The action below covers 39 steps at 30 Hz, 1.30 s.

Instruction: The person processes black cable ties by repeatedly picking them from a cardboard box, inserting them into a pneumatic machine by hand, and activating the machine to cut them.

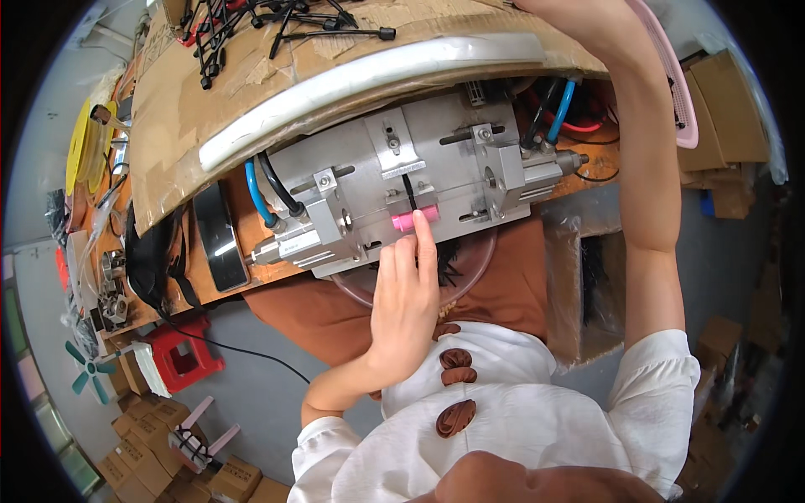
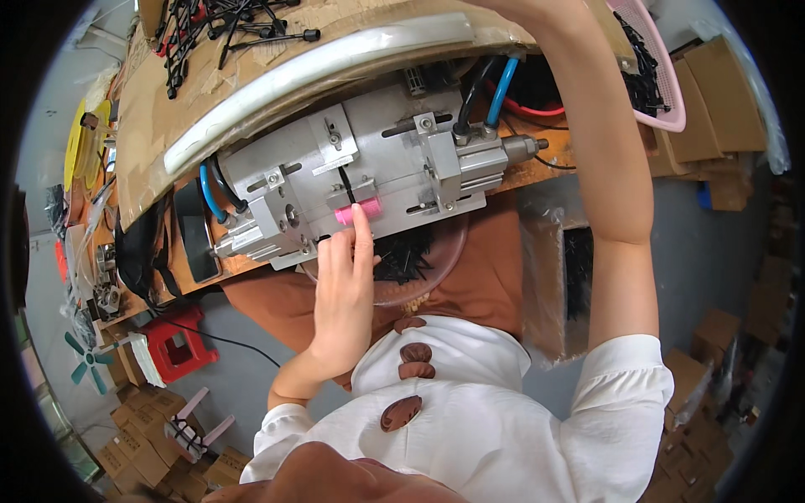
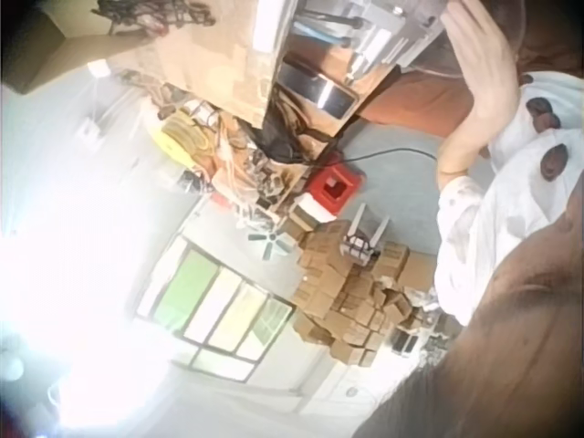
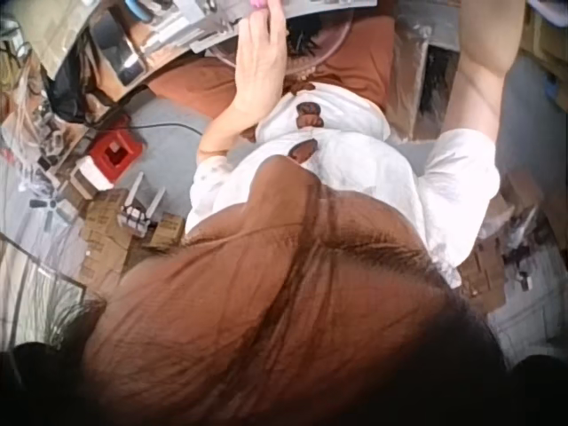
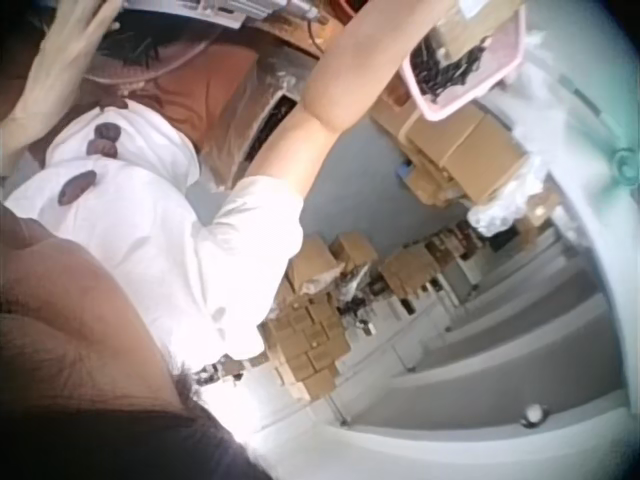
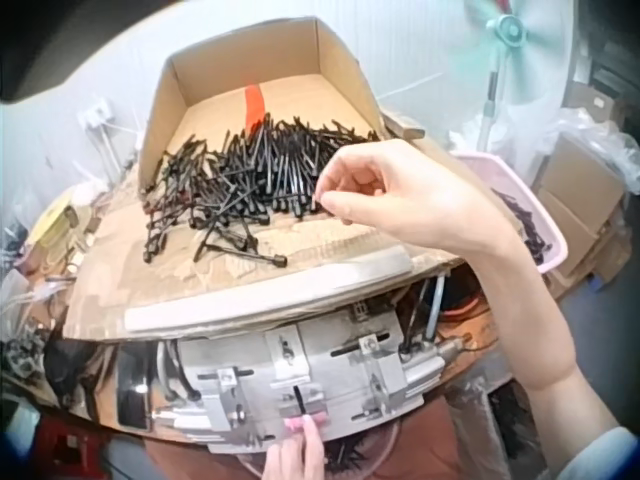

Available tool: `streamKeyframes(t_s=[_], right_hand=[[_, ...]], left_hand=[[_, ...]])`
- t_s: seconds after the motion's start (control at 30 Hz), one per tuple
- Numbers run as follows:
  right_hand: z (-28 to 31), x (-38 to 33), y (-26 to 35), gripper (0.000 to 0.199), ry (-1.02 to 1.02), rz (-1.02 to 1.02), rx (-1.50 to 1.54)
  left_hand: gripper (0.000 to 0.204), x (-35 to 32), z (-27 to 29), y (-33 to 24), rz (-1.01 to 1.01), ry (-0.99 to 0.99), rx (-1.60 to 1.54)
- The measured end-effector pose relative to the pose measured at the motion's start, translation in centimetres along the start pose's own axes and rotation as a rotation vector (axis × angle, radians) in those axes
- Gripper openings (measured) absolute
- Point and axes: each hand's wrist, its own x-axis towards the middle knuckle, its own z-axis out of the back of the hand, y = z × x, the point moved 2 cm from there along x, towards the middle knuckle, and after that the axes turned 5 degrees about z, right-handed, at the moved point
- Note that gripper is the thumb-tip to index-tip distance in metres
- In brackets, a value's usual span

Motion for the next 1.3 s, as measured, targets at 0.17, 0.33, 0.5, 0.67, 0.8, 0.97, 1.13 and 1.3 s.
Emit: streamKeyframes(t_s=[0.17, 0.33, 0.5, 0.67, 0.8, 0.97, 1.13, 1.3], right_hand=[[-3.2, 3.7, -1.1, 0.009, 0.013, 0.159, -0.182], [-6.9, 10.9, -2.2, 0.015, -0.156, 0.685, -0.567], [-6.9, 10.3, -2.6, 0.014, 0.185, 0.474, -0.421], [-4.6, 5.6, -2.3, 0.011, 0.119, 0.699, -0.531], [-3.3, 3.8, -2.4, 0.010, 0.027, 0.739, -0.708], [-1.0, 3.4, -0.7, 0.006, -0.156, 0.715, -0.842], [0.6, 1.7, -0.5, 0.018, -0.331, 0.796, -0.705], [3.0, 0.3, -1.6, 0.026, -0.292, 0.133, 0.081]], left_hand=[[0.047, 8.4, 6.3, 3.4, -0.193, -0.250, -0.015], [0.025, 20.7, 8.3, 10.6, -0.250, -0.278, 0.062], [0.023, 20.1, 10.2, 12.7, -0.252, -0.078, -0.078], [0.020, 19.0, 11.6, 14.6, -0.359, -0.028, -0.120], [0.018, 19.1, 12.6, 13.9, -0.292, -0.133, -0.176], [0.021, 20.7, 10.7, 10.8, -0.132, -0.078, 0.096], [0.021, 23.2, 9.8, 11.0, -0.169, 0.024, 0.063], [0.025, 21.5, 17.7, 13.4, 0.078, 0.225, -0.653]])
